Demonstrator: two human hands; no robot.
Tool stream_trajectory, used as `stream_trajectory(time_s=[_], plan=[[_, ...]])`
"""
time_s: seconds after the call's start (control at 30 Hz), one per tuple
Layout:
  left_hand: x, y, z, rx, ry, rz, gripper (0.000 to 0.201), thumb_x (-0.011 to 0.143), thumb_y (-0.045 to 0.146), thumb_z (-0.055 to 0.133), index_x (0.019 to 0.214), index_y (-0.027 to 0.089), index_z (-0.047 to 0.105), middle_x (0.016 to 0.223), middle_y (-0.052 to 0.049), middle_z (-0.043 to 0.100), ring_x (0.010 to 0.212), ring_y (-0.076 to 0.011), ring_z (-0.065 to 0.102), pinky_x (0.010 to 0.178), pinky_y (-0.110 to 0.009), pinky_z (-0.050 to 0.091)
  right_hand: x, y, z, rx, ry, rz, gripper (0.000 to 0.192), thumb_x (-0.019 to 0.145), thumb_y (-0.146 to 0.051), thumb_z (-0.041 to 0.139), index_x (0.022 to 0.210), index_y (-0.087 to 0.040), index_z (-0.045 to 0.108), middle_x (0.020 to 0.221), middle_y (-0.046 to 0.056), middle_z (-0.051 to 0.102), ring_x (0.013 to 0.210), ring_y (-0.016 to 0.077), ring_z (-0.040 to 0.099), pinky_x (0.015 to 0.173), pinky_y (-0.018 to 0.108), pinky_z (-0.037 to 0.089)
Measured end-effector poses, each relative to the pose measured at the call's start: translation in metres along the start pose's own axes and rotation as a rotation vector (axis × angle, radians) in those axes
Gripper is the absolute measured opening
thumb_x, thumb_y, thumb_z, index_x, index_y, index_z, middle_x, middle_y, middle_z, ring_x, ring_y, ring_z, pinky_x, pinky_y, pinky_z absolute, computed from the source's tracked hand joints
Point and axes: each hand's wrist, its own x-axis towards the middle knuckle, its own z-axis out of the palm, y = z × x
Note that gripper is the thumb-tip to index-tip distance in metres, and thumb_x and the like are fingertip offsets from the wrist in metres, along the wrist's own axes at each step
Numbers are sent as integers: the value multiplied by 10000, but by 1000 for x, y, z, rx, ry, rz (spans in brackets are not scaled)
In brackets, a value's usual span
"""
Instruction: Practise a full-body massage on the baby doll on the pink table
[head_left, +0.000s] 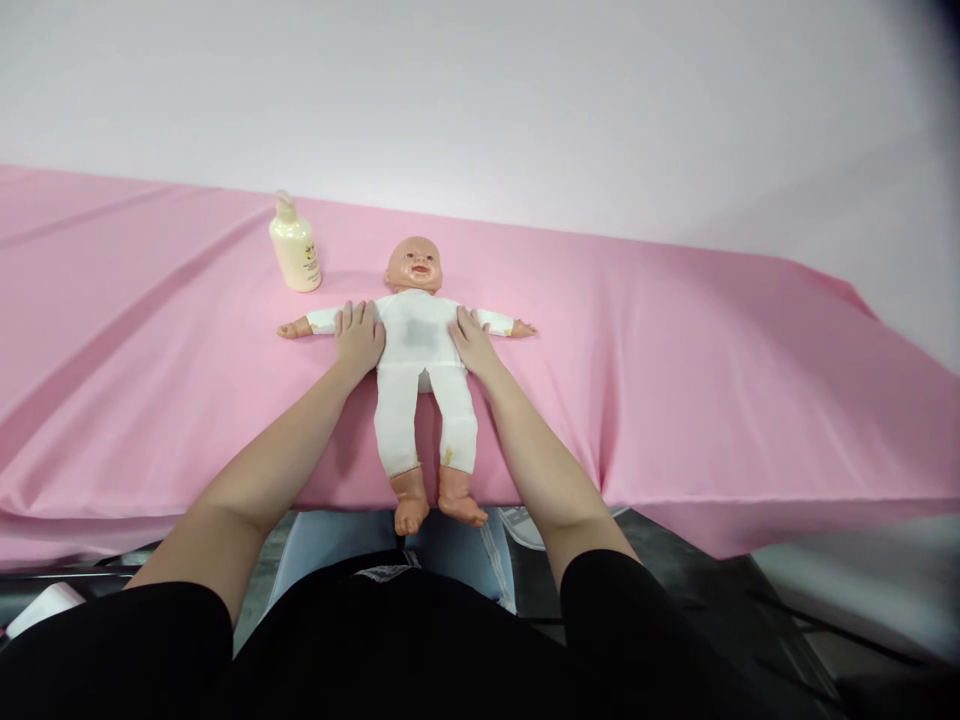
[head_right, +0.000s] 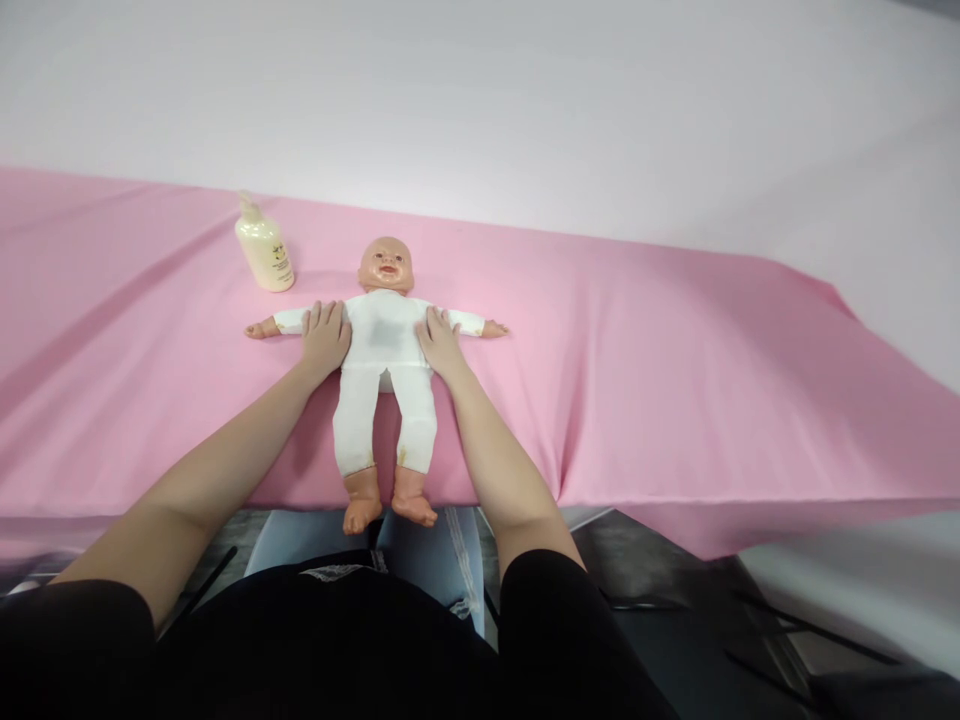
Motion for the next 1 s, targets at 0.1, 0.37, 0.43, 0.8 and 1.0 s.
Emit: stream_trajectory(time_s=[0.1, 0.37, 0.43, 0.8, 1.0], plan=[[0, -1, 0, 0, 2, 4, 621, 974, 288, 328, 1535, 45, 439, 1602, -141, 444, 1550, -368, 280, 1298, -537, 170, -2, -4, -1, 2, -39, -19, 786, 1012, -586, 224, 1628, -96, 226, 1716, 145, 183, 1620, 337, 85, 1288, 636, 18], [0, -1, 1, 6, 6, 11, 625, 975, 290, 318, 1534, 39, 441, 1601, -142, 445, 1548, -370, 281, 1297, -533, 172, -10, -13, -4, 47, -98, -76, 834, 988, -670, 257, 1637, -149, 218, 1729, 160, 70, 1626, 292, 13, 1282, 619, -30], [0, -1, 0, 3, 1, 10, 629, 973, 290, 320, 1535, 34, 440, 1601, -144, 443, 1547, -374, 280, 1297, -530, 170, -11, -15, -5, 36, -111, -76, 863, 982, -680, 249, 1640, -125, 194, 1728, 182, 47, 1625, 297, -3, 1282, 611, -40], [0, -1, 0, -7, 10, 13, 624, 969, 291, 325, 1527, 41, 443, 1596, -145, 451, 1547, -368, 283, 1295, -529, 170, -20, -29, -6, -84, -197, -176, 867, 951, -695, 360, 1655, -238, 140, 1743, 89, -2, 1611, 387, -55, 1264, 676, 60], [-1, -2, 1, -14, 12, 7, 614, 967, 293, 330, 1525, 67, 450, 1595, -145, 454, 1555, -353, 281, 1297, -528, 171, -25, -33, -8, -121, -206, -231, 836, 965, -657, 397, 1652, -242, 166, 1742, 100, -18, 1608, 395, -53, 1263, 675, 50]])
